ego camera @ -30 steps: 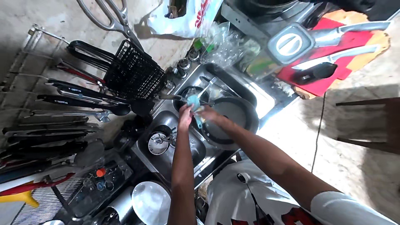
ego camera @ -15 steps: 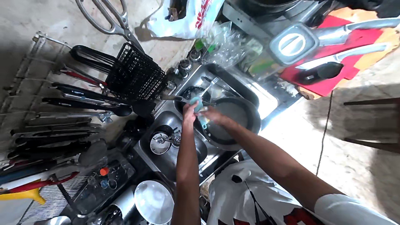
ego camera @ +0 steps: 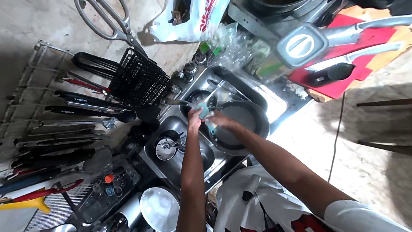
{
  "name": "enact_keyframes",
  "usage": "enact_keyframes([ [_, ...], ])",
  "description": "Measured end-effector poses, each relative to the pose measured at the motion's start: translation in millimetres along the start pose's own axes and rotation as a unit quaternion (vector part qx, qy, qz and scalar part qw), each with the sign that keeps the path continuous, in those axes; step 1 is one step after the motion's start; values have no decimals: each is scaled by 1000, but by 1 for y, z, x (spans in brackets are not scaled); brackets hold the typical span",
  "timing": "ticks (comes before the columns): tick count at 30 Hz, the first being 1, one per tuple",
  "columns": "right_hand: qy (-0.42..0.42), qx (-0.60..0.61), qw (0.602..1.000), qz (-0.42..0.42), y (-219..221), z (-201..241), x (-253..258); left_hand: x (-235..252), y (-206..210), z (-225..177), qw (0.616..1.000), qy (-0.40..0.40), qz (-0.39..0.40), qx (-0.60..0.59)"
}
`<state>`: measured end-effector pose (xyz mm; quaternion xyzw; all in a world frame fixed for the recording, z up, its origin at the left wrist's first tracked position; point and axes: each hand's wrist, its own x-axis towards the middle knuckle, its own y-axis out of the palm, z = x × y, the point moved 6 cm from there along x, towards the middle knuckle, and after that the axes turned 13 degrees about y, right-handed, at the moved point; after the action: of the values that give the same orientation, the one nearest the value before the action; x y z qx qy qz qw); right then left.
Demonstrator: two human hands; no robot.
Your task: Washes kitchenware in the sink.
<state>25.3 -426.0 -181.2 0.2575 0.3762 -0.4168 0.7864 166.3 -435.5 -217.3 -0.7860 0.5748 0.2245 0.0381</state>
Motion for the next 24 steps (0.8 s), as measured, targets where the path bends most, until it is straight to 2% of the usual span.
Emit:
enact_keyframes([
  [4,-15,1,1000,3,0,-11,9,-15,-12,8,985,-24,-29,169],
  [6,-17,-1,1000,-6,1,-18,17,-14,-14,11,975,-24,-56,215],
  [7,-8,4,1000,-17,0,-16,16,-14,-13,11,977,-32,-54,203],
  [9,3,13,999,-33,-2,-8,9,-16,-8,8,991,-39,-2,127],
  [12,-1,32,999,-35,-6,-4,6,-17,-7,2,996,-13,75,44],
  [14,-5,43,999,-27,-7,-9,7,-19,-7,1,996,2,89,23],
  [18,-32,39,999,-4,-3,-31,22,-20,-8,5,998,-16,26,47],
  [24,5,2,1000,-9,8,-20,19,-18,-9,12,983,-90,-106,120],
])
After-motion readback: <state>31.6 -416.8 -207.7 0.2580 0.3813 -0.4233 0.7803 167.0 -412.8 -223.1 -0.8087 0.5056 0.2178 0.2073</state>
